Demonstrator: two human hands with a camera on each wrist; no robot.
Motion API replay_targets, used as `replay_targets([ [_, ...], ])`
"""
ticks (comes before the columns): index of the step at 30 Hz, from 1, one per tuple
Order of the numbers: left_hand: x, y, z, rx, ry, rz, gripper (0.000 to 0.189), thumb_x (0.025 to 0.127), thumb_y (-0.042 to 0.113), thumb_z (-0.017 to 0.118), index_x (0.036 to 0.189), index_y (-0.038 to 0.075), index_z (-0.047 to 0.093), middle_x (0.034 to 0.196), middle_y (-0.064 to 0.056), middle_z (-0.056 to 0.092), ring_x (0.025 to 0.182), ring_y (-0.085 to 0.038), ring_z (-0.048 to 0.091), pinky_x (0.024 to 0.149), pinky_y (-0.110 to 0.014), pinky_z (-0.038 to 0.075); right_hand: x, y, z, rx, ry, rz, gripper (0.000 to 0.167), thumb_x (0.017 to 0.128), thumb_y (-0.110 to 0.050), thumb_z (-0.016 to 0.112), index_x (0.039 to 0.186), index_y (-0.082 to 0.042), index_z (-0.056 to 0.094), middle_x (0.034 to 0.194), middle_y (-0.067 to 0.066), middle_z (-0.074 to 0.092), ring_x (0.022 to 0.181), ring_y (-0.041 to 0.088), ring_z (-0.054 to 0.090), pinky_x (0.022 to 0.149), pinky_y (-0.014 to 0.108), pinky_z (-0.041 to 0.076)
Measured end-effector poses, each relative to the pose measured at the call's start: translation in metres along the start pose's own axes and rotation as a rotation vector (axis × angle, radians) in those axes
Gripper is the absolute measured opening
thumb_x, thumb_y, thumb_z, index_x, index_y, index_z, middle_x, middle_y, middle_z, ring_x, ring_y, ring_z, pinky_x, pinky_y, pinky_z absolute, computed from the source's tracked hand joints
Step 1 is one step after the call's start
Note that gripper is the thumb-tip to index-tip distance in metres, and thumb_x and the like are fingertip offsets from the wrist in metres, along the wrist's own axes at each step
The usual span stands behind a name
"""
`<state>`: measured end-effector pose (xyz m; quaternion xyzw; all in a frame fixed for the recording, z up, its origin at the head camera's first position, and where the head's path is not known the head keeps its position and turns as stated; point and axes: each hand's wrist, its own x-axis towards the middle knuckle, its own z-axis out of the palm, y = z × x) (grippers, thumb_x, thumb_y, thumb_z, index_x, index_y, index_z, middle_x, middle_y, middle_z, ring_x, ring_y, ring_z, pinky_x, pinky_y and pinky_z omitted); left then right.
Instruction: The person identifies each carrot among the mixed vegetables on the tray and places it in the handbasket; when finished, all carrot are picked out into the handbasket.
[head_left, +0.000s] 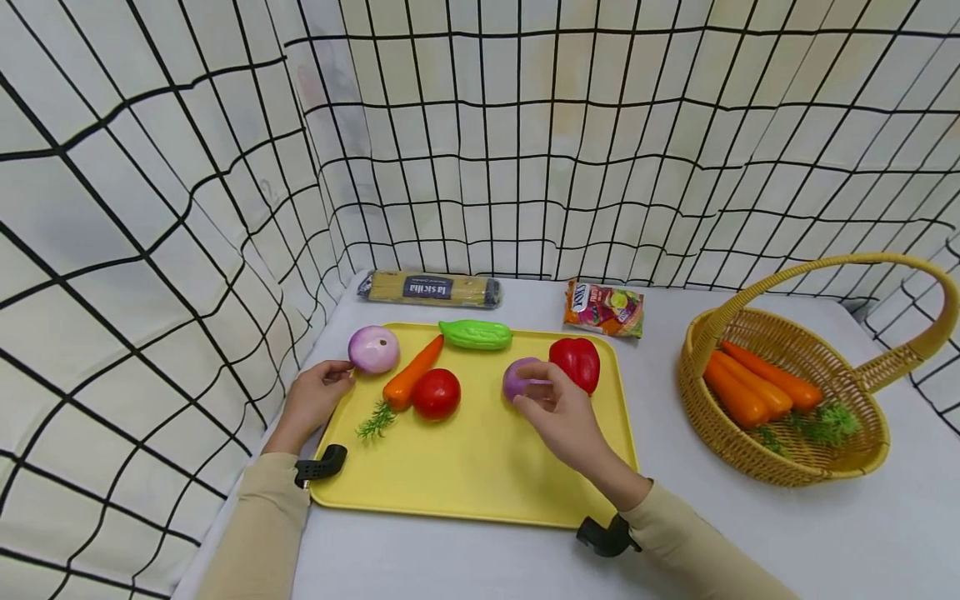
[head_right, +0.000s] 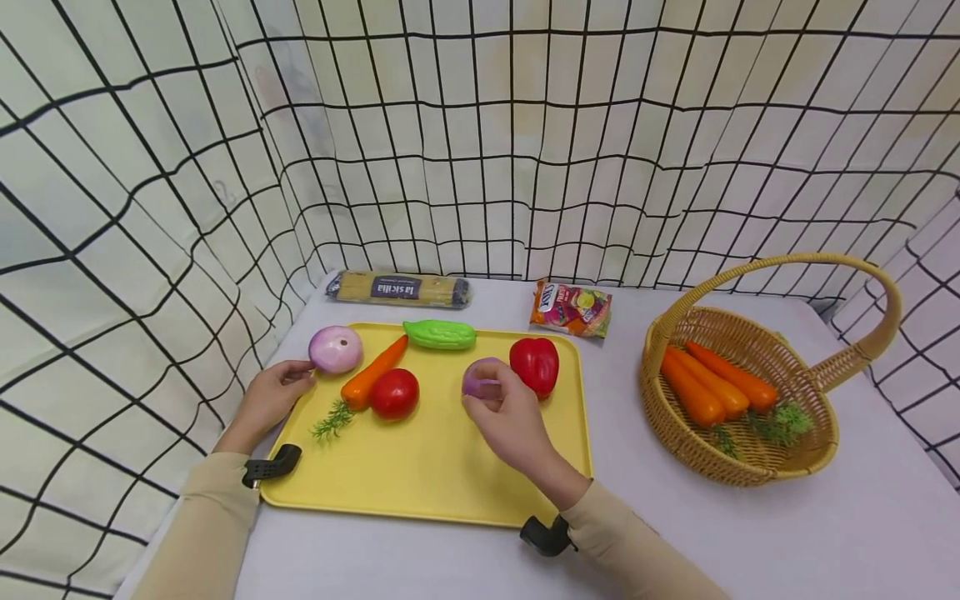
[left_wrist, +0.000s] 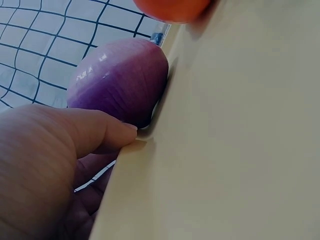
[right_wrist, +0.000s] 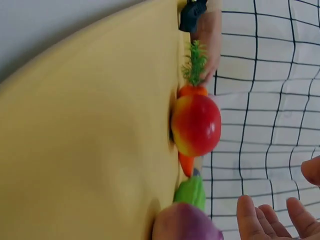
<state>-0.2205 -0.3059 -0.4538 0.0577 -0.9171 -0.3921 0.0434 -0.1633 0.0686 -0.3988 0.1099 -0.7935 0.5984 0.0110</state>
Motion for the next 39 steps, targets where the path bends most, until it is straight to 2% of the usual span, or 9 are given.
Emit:
replay_targets([
  [9, 0.001, 0.001, -0.001, -0.005, 0.004, -0.005, 0.037, 0.096, 0.022, 0.056, 0.125, 0.000, 0.060, 0.111, -0.020, 0.064, 0.102, -0.031, 0.060, 0.085, -0.037, 0.043, 0.010, -0.008, 0.026, 0.048, -0.102, -0.015, 0.034, 0.090, -0.010, 0.068, 0.123, -0.007, 0.059, 0.127, 0.007, 0.059, 0.118, 0.034, 0.057, 0.096, 0.039, 0.049],
  [15, 0.000, -0.001, -0.003, -0.001, 0.010, -0.014, 0.037, 0.096, 0.022, 0.057, 0.126, 0.000, 0.061, 0.112, -0.019, 0.064, 0.101, -0.030, 0.059, 0.083, -0.035, 0.043, 0.015, -0.015, 0.039, 0.092, -0.143, 0.004, 0.035, 0.090, -0.009, 0.067, 0.125, -0.005, 0.058, 0.129, 0.008, 0.057, 0.121, 0.034, 0.057, 0.093, 0.038, 0.051],
  [18, 0.000, -0.001, -0.004, -0.001, 0.011, -0.012, 0.037, 0.096, 0.022, 0.057, 0.125, 0.000, 0.061, 0.112, -0.019, 0.064, 0.099, -0.028, 0.059, 0.082, -0.034, 0.043, 0.017, -0.026, 0.046, 0.124, -0.156, 0.014, 0.036, 0.091, -0.008, 0.066, 0.126, -0.004, 0.058, 0.130, 0.011, 0.057, 0.120, 0.035, 0.058, 0.091, 0.039, 0.051],
  [23, 0.000, 0.001, -0.005, -0.004, 0.010, -0.017, 0.037, 0.096, 0.022, 0.057, 0.126, 0.000, 0.061, 0.112, -0.019, 0.064, 0.099, -0.028, 0.059, 0.081, -0.033, 0.043, 0.025, -0.039, 0.061, 0.165, -0.176, 0.012, 0.036, 0.091, -0.011, 0.067, 0.125, -0.008, 0.059, 0.129, 0.009, 0.059, 0.119, 0.035, 0.059, 0.090, 0.039, 0.052],
  [28, -0.001, 0.001, -0.004, -0.006, 0.009, -0.021, 0.037, 0.097, 0.022, 0.057, 0.126, 0.000, 0.060, 0.113, -0.019, 0.064, 0.100, -0.029, 0.059, 0.082, -0.033, 0.043, 0.030, -0.041, 0.082, 0.124, -0.212, 0.010, 0.032, 0.090, -0.016, 0.067, 0.122, -0.015, 0.061, 0.126, 0.005, 0.061, 0.118, 0.032, 0.059, 0.087, 0.035, 0.053],
  [33, -0.001, 0.001, -0.002, -0.005, 0.003, -0.021, 0.038, 0.096, 0.023, 0.057, 0.126, 0.000, 0.060, 0.113, -0.019, 0.064, 0.101, -0.030, 0.059, 0.083, -0.035, 0.043, 0.031, -0.040, 0.101, 0.137, -0.216, 0.026, 0.034, 0.089, -0.015, 0.067, 0.122, -0.014, 0.060, 0.129, 0.010, 0.060, 0.117, 0.029, 0.059, 0.088, 0.032, 0.053],
  [39, 0.001, 0.000, 0.000, 0.003, 0.001, -0.012, 0.037, 0.096, 0.023, 0.057, 0.126, 0.001, 0.061, 0.113, -0.019, 0.065, 0.101, -0.030, 0.060, 0.085, -0.035, 0.043, 0.037, -0.042, 0.116, 0.206, -0.186, 0.074, 0.037, 0.089, -0.012, 0.065, 0.125, -0.012, 0.059, 0.129, 0.004, 0.059, 0.117, 0.029, 0.060, 0.085, 0.032, 0.053],
])
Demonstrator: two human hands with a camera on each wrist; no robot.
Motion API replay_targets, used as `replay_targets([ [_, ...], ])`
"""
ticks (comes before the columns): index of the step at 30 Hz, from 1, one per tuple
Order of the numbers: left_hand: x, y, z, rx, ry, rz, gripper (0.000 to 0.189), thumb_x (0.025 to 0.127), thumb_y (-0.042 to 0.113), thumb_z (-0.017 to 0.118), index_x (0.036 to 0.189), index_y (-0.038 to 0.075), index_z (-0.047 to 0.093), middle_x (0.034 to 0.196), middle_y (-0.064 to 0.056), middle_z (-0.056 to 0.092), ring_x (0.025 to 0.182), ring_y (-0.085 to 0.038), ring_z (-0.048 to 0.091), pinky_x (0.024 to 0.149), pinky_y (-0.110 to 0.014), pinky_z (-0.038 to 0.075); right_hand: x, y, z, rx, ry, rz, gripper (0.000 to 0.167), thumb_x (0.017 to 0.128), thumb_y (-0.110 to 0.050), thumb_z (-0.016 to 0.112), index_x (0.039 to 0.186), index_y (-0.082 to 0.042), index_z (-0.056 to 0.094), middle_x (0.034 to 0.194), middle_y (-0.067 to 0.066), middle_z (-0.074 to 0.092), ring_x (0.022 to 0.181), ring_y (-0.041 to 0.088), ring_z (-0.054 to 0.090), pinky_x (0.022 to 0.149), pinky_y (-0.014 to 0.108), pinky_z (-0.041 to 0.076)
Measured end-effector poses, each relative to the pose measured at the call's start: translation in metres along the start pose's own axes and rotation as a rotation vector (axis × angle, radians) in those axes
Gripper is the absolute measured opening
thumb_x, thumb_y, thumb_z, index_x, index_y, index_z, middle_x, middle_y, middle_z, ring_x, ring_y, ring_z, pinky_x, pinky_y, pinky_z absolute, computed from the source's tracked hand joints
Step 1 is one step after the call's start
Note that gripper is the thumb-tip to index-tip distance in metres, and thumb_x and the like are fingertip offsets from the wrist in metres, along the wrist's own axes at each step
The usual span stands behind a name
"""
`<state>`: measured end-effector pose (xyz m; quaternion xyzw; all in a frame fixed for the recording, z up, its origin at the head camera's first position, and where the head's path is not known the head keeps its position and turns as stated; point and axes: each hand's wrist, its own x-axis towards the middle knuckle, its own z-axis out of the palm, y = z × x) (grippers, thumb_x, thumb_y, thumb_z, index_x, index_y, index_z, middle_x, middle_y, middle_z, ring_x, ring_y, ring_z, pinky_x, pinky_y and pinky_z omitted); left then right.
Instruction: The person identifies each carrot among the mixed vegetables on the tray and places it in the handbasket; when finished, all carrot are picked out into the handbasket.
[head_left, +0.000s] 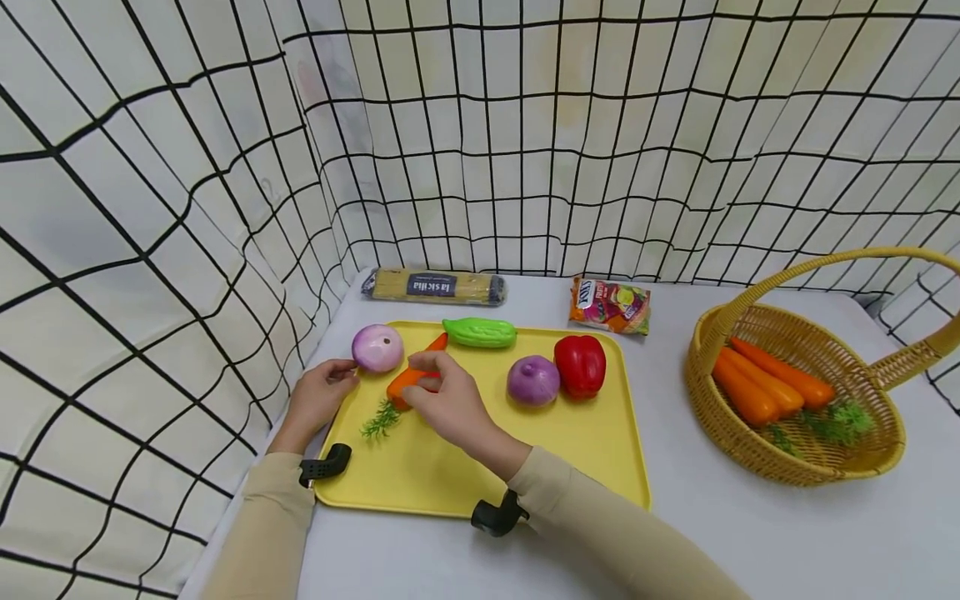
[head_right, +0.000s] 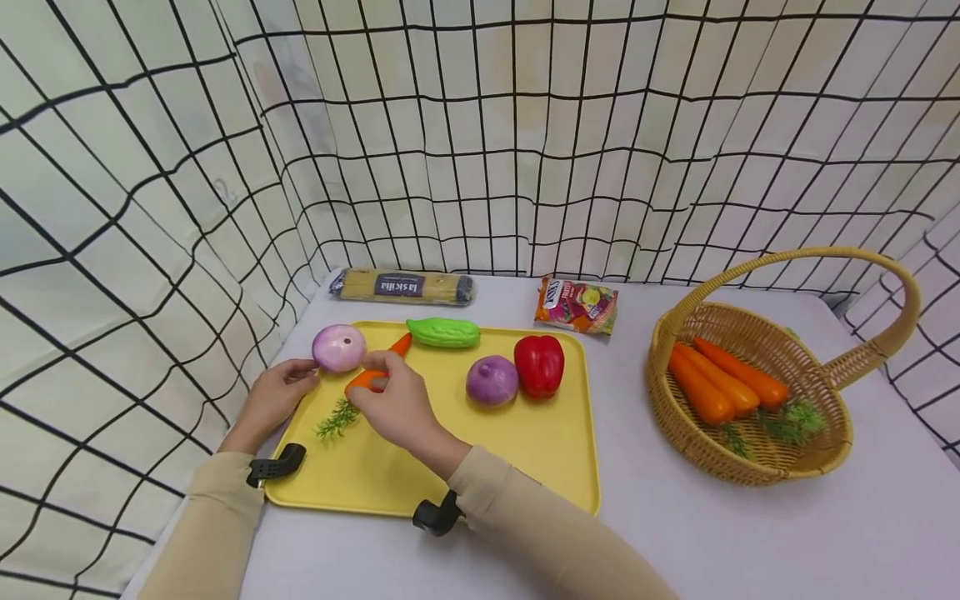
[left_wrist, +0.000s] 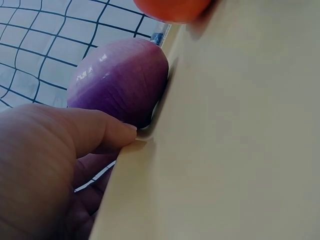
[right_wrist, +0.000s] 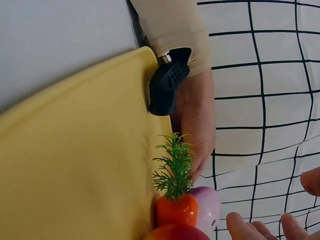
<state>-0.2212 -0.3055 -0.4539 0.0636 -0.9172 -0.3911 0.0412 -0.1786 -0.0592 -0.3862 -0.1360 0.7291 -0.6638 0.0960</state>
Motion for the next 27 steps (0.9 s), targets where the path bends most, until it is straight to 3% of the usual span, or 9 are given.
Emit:
replay_targets([
  [10, 0.001, 0.005, 0.001, -0.013, 0.004, -0.004, 0.037, 0.096, 0.022, 0.057, 0.126, 0.001, 0.061, 0.114, -0.019, 0.064, 0.103, -0.030, 0.060, 0.086, -0.036, 0.044, 0.011, -0.001, 0.015, -0.066, -0.013, 0.048, 0.048, 0.087, -0.016, 0.069, 0.133, -0.012, 0.056, 0.133, 0.000, 0.058, 0.124, 0.028, 0.055, 0.088, 0.034, 0.051],
  [14, 0.001, 0.007, 0.001, -0.016, -0.004, 0.000, 0.038, 0.096, 0.023, 0.057, 0.127, 0.000, 0.060, 0.115, -0.020, 0.064, 0.104, -0.031, 0.060, 0.089, -0.040, 0.044, 0.012, 0.000, 0.015, -0.143, -0.001, 0.045, 0.049, 0.087, -0.018, 0.067, 0.134, -0.011, 0.055, 0.121, 0.006, 0.063, 0.102, 0.022, 0.060, 0.076, 0.030, 0.049],
  [18, 0.000, 0.005, 0.000, -0.015, -0.001, 0.003, 0.038, 0.096, 0.023, 0.057, 0.126, 0.000, 0.060, 0.115, -0.021, 0.064, 0.105, -0.032, 0.060, 0.090, -0.041, 0.043, 0.015, 0.001, 0.013, -0.216, 0.018, 0.030, 0.047, 0.087, -0.018, 0.067, 0.132, -0.010, 0.057, 0.106, 0.010, 0.062, 0.080, 0.017, 0.053, 0.067, 0.030, 0.043],
  [21, 0.000, 0.003, 0.000, -0.011, -0.001, 0.004, 0.037, 0.096, 0.022, 0.057, 0.127, 0.000, 0.060, 0.115, -0.020, 0.064, 0.105, -0.032, 0.060, 0.088, -0.039, 0.043, 0.018, 0.002, 0.011, -0.246, 0.036, 0.023, 0.045, 0.087, -0.018, 0.067, 0.130, -0.009, 0.059, 0.112, 0.009, 0.061, 0.084, 0.019, 0.053, 0.072, 0.031, 0.043],
  [27, -0.001, 0.000, 0.001, -0.008, 0.004, 0.010, 0.037, 0.096, 0.022, 0.057, 0.126, 0.000, 0.061, 0.113, -0.020, 0.065, 0.102, -0.031, 0.060, 0.085, -0.036, 0.043, 0.025, 0.004, 0.013, -0.249, 0.064, 0.043, 0.045, 0.086, -0.018, 0.068, 0.129, -0.009, 0.058, 0.132, 0.008, 0.056, 0.108, 0.028, 0.052, 0.086, 0.036, 0.043],
])
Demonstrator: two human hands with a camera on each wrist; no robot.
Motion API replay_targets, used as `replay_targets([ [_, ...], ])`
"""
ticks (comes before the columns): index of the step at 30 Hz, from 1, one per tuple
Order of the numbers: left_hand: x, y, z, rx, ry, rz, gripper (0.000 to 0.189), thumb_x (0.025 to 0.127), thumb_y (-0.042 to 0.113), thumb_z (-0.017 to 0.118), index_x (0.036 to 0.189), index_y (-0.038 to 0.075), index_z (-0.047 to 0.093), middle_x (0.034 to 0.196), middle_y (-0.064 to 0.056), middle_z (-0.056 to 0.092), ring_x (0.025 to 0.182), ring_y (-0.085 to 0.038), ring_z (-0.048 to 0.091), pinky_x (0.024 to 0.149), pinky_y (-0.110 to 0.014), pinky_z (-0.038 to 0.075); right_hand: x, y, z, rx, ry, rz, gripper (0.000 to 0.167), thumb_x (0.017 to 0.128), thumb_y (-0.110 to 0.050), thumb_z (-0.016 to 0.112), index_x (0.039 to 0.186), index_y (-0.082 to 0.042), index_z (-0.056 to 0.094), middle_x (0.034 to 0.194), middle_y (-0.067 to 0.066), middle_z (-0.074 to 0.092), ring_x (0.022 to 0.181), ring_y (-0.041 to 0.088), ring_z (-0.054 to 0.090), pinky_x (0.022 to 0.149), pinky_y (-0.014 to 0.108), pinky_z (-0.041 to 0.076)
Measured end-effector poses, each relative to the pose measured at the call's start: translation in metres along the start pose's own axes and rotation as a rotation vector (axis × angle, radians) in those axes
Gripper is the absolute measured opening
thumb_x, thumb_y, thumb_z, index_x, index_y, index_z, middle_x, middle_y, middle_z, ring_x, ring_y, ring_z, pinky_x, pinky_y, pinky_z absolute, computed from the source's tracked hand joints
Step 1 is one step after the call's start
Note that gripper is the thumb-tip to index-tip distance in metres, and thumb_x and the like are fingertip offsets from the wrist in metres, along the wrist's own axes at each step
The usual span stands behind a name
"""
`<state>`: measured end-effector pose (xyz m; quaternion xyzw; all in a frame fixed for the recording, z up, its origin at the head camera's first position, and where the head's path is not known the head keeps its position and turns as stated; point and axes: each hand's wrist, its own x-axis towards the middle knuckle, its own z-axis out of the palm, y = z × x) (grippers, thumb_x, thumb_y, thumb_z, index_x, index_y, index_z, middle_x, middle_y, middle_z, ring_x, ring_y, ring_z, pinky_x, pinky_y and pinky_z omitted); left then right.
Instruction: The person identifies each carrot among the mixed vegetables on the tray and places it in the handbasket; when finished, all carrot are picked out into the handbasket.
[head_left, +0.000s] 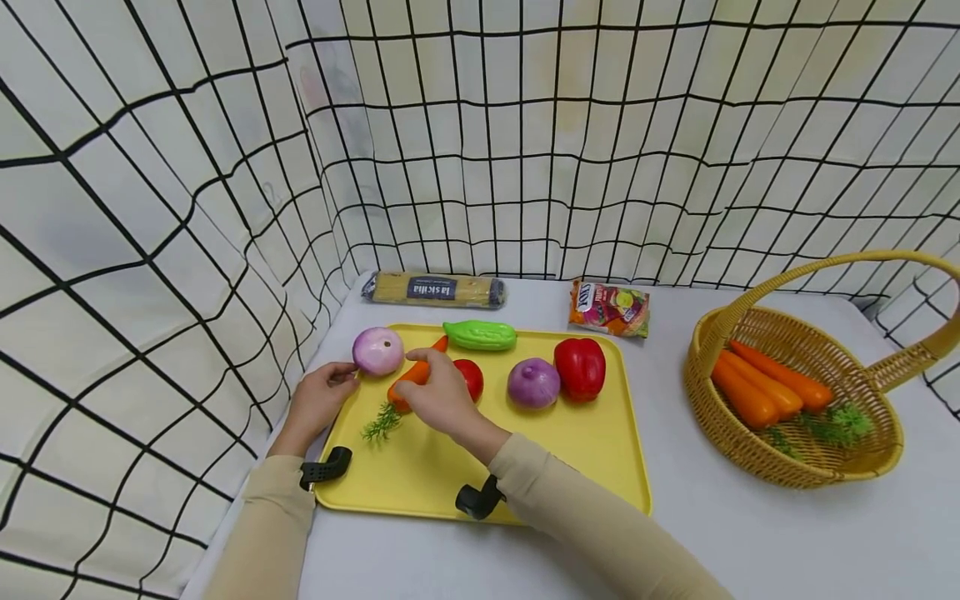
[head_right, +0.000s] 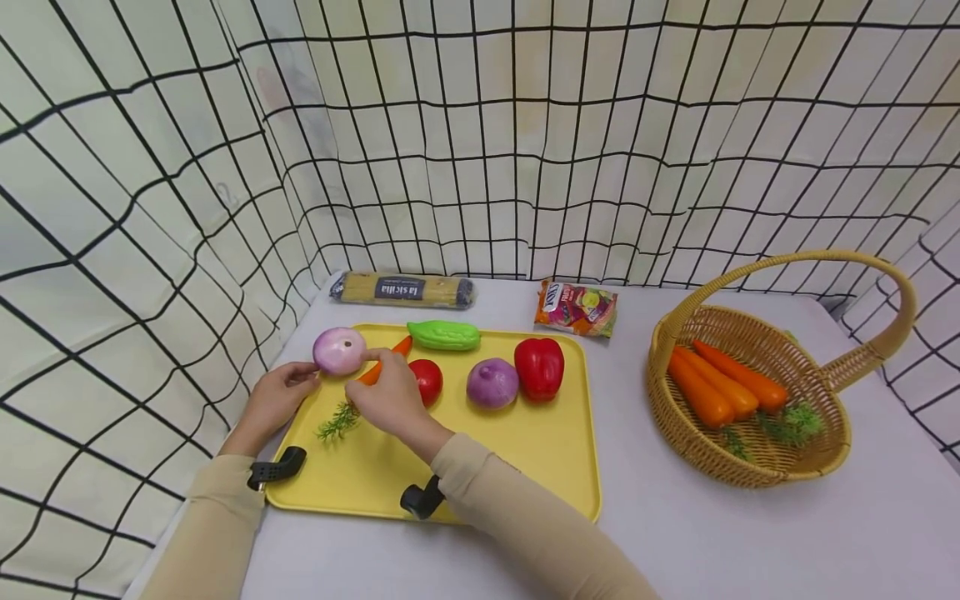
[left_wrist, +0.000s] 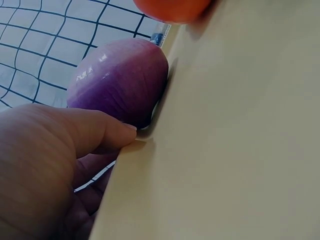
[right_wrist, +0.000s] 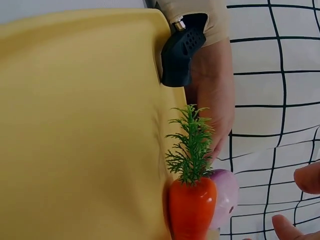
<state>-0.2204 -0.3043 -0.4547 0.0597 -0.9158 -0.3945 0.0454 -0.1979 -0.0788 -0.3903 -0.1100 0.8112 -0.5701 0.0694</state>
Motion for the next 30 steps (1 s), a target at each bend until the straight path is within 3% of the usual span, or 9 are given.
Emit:
replay_targets([
  [10, 0.000, 0.002, -0.001, 0.001, -0.002, 0.006, 0.037, 0.096, 0.021, 0.057, 0.127, 0.001, 0.060, 0.113, -0.020, 0.065, 0.103, -0.031, 0.060, 0.086, -0.038, 0.043, 0.011, 0.007, 0.017, -0.025, 0.052, 0.042, 0.045, 0.082, -0.014, 0.070, 0.126, -0.007, 0.061, 0.132, 0.009, 0.051, 0.097, 0.022, 0.050, 0.076, 0.029, 0.044],
  [18, 0.000, -0.002, -0.001, 0.004, -0.011, 0.011, 0.037, 0.097, 0.022, 0.056, 0.127, 0.001, 0.060, 0.113, -0.020, 0.064, 0.102, -0.031, 0.060, 0.084, -0.038, 0.044, 0.013, 0.011, 0.026, -0.090, 0.064, 0.080, 0.048, 0.079, -0.019, 0.074, 0.124, -0.009, 0.062, 0.140, 0.011, 0.043, 0.115, 0.025, 0.051, 0.096, 0.037, 0.045],
  [24, 0.000, -0.001, -0.001, -0.003, -0.004, 0.007, 0.036, 0.096, 0.020, 0.056, 0.126, 0.001, 0.061, 0.113, -0.020, 0.064, 0.102, -0.031, 0.060, 0.084, -0.037, 0.043, 0.017, 0.020, 0.030, -0.058, 0.076, 0.141, 0.049, 0.080, -0.026, 0.074, 0.125, -0.010, 0.062, 0.146, 0.014, 0.036, 0.120, 0.030, 0.050, 0.098, 0.040, 0.045],
  [30, 0.000, -0.001, -0.001, 0.002, 0.000, 0.015, 0.036, 0.096, 0.020, 0.056, 0.126, 0.000, 0.061, 0.112, -0.020, 0.064, 0.102, -0.031, 0.060, 0.085, -0.038, 0.044, 0.023, 0.029, 0.031, -0.001, 0.104, 0.164, 0.046, 0.079, -0.024, 0.077, 0.122, -0.011, 0.065, 0.142, 0.017, 0.040, 0.116, 0.031, 0.051, 0.097, 0.041, 0.046],
])
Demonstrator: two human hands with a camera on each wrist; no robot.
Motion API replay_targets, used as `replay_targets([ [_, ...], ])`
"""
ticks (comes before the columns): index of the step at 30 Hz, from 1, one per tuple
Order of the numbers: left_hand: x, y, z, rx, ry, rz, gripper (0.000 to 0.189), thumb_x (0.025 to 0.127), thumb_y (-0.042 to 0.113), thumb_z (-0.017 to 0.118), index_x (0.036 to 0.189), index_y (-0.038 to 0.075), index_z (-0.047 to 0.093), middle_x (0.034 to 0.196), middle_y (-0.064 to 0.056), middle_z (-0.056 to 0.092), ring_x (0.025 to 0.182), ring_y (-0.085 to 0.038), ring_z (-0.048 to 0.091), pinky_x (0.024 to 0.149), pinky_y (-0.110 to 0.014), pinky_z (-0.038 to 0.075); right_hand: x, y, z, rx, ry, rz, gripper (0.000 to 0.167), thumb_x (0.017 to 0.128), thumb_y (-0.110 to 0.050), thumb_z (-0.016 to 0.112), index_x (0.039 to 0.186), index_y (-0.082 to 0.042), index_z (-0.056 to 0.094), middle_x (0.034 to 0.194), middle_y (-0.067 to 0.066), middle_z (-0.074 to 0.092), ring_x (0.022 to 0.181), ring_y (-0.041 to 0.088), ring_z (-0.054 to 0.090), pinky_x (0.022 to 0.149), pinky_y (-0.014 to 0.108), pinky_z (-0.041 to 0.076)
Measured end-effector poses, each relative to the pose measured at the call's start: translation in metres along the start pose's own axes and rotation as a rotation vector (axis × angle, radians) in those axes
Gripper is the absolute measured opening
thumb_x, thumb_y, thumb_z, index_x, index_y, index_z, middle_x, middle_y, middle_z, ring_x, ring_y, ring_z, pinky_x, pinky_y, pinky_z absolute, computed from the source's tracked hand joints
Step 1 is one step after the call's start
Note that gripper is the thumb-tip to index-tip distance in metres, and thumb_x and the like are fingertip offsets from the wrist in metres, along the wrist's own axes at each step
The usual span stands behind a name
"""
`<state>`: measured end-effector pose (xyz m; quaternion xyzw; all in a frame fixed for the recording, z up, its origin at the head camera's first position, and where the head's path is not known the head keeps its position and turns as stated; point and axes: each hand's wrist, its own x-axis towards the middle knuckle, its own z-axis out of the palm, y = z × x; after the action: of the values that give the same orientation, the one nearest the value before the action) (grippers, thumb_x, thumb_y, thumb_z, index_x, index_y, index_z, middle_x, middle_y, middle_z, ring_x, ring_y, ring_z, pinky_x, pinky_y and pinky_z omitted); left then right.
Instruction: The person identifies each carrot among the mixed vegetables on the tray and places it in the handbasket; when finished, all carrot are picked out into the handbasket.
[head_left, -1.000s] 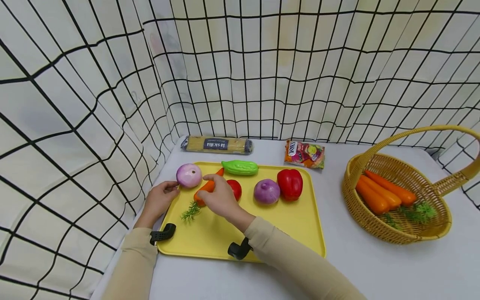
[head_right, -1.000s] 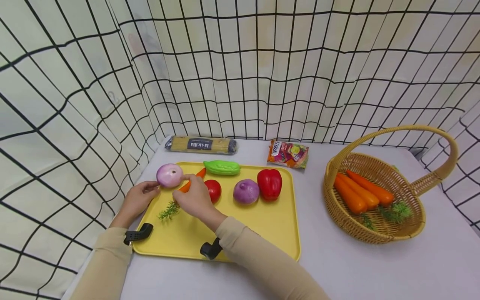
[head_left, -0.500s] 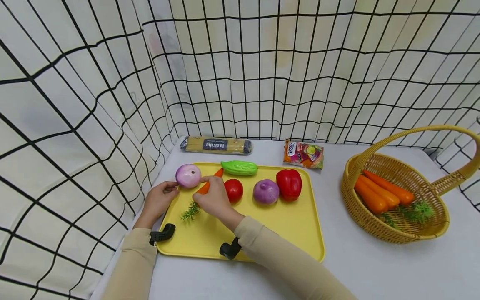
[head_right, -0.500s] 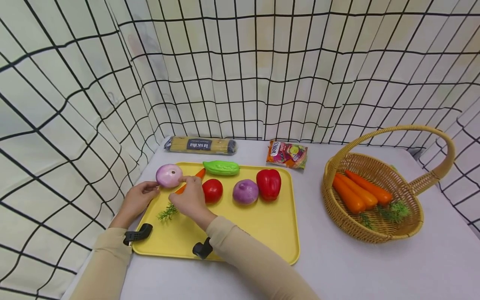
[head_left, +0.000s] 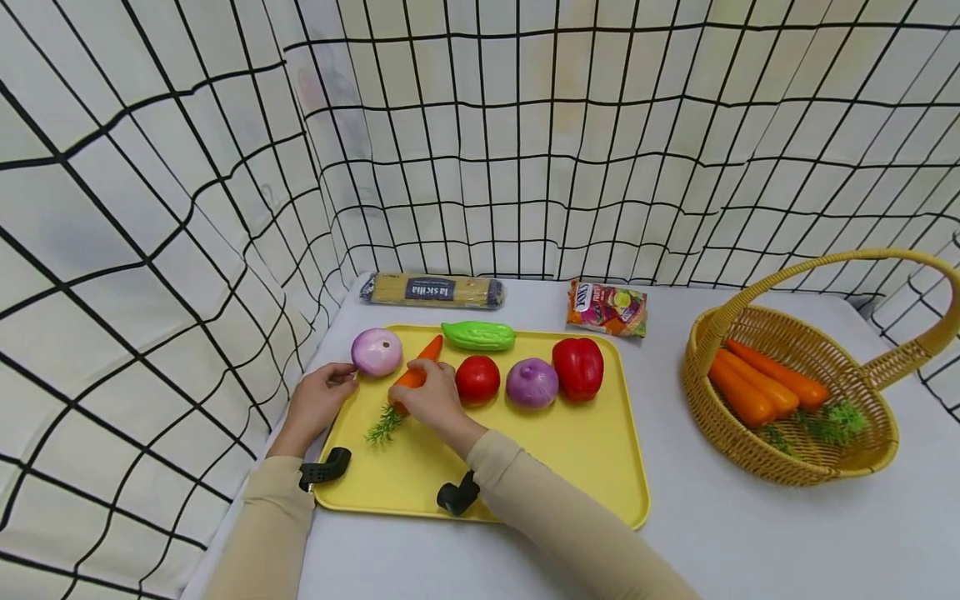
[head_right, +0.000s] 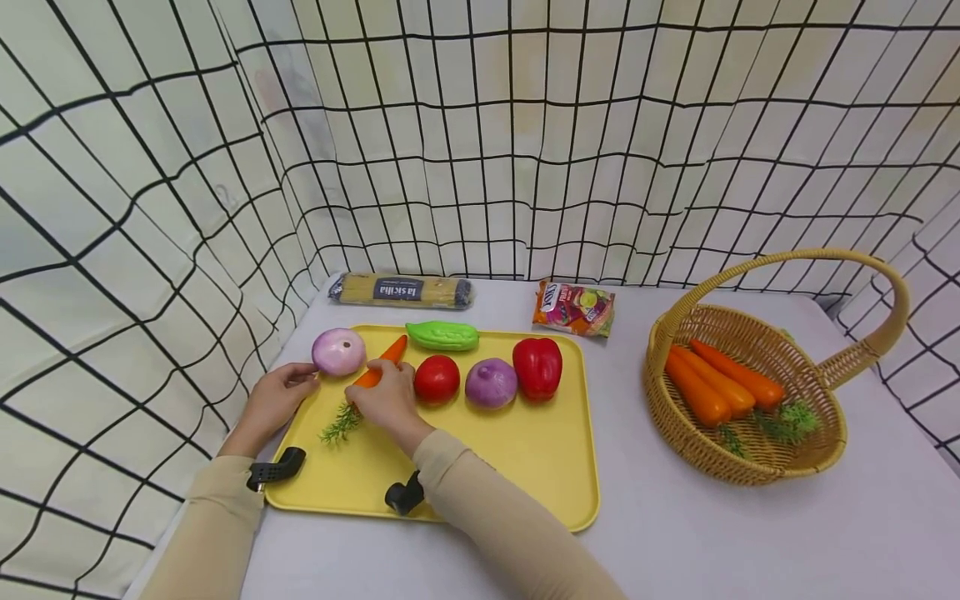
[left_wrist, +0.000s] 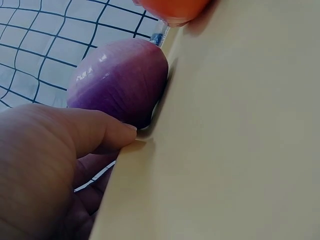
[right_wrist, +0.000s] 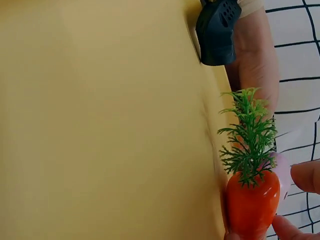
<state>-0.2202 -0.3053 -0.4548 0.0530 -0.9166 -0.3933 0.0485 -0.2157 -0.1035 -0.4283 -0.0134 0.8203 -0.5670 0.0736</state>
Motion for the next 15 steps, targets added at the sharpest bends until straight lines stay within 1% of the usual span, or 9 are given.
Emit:
replay_targets([
  [2, 0.0002, 0.0003, -0.0005, 0.004, -0.003, -0.003, 0.036, 0.097, 0.021, 0.055, 0.127, 0.001, 0.060, 0.113, -0.020, 0.064, 0.102, -0.031, 0.060, 0.085, -0.038, 0.044, 0.0017, 0.0016, -0.0001, 0.004, 0.004, -0.001, 0.046, 0.079, -0.024, 0.077, 0.121, -0.011, 0.065, 0.142, 0.017, 0.040, 0.118, 0.032, 0.050, 0.098, 0.042, 0.046],
  [7, 0.0000, 0.0014, -0.0009, 0.011, -0.005, -0.015, 0.036, 0.097, 0.022, 0.055, 0.127, 0.002, 0.060, 0.113, -0.019, 0.064, 0.102, -0.031, 0.060, 0.085, -0.038, 0.043, 0.0039, 0.0041, -0.0001, -0.027, 0.005, -0.002, 0.044, 0.077, -0.026, 0.081, 0.116, -0.012, 0.066, 0.141, 0.016, 0.039, 0.117, 0.033, 0.049, 0.097, 0.041, 0.046],
  [12, 0.0002, 0.0023, 0.0002, 0.003, -0.006, -0.016, 0.036, 0.097, 0.022, 0.055, 0.126, 0.001, 0.061, 0.112, -0.019, 0.064, 0.101, -0.031, 0.060, 0.083, -0.036, 0.043, 0.0032, 0.0059, -0.0004, -0.103, -0.001, -0.017, 0.044, 0.074, -0.032, 0.083, 0.108, -0.015, 0.062, 0.131, 0.014, 0.042, 0.111, 0.029, 0.050, 0.094, 0.038, 0.045],
  [15, 0.0003, 0.0023, 0.0001, 0.004, -0.009, -0.018, 0.036, 0.097, 0.022, 0.055, 0.126, 0.002, 0.061, 0.113, -0.019, 0.064, 0.102, -0.030, 0.060, 0.083, -0.036, 0.043, 0.0020, 0.0064, -0.0007, -0.127, 0.002, -0.025, 0.047, 0.072, -0.032, 0.085, 0.108, -0.016, 0.061, 0.127, 0.013, 0.042, 0.109, 0.027, 0.050, 0.093, 0.037, 0.045],
])
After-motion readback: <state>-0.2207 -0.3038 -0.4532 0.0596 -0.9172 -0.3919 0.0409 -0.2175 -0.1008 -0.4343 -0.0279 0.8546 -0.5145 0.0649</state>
